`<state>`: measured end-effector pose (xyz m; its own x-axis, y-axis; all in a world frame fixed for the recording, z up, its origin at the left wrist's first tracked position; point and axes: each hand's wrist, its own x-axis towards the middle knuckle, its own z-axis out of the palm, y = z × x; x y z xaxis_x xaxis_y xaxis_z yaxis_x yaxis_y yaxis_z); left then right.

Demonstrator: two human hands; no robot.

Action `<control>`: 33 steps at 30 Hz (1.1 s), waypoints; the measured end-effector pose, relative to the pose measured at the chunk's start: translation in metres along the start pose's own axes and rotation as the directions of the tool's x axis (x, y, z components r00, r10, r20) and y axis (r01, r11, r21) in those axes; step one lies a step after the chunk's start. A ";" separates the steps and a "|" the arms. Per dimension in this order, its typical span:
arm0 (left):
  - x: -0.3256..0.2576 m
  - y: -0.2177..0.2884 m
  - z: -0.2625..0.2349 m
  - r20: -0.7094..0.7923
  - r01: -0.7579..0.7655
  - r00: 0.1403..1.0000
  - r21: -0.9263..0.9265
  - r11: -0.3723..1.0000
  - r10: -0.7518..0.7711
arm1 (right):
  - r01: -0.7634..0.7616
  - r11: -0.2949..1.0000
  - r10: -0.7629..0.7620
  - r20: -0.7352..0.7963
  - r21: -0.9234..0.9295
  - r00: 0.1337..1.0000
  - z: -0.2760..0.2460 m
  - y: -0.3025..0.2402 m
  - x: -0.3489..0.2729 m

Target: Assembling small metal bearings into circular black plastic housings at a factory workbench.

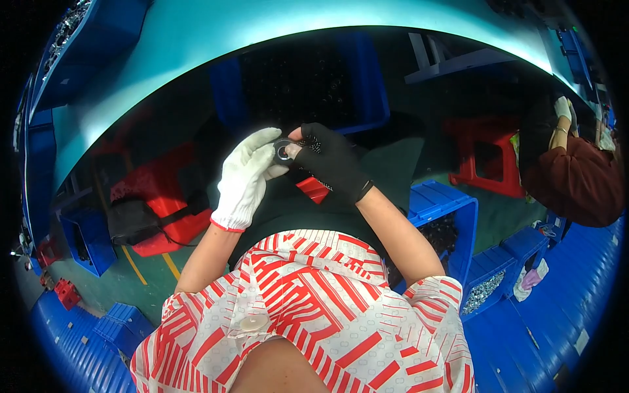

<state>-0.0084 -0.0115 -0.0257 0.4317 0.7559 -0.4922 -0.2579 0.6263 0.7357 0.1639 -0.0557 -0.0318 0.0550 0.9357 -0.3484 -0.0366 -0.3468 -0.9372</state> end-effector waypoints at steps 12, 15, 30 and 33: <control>0.000 0.000 0.004 -0.015 -0.029 0.999 0.038 0.999 0.030 | 0.080 0.997 -0.080 -0.051 0.004 0.996 0.005 0.011 -0.002; 0.000 0.000 -0.001 -0.001 -0.007 1.000 0.089 0.996 0.008 | 0.088 0.996 -0.088 -0.021 -0.018 0.996 0.005 0.007 -0.002; -0.004 0.007 0.000 0.157 -0.033 0.987 -0.026 0.999 0.037 | 0.413 0.887 -0.417 0.024 -0.208 0.908 0.004 0.011 -0.012; -0.005 0.006 -0.003 0.174 -0.006 0.985 -0.072 0.997 0.018 | 0.386 0.895 -0.389 0.033 -0.223 0.921 0.005 0.012 -0.012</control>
<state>-0.0144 -0.0110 -0.0206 0.5705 0.7225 -0.3904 -0.3220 0.6341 0.7030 0.1582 -0.0709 -0.0384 0.0319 0.9985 0.0446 0.2108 0.0369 -0.9768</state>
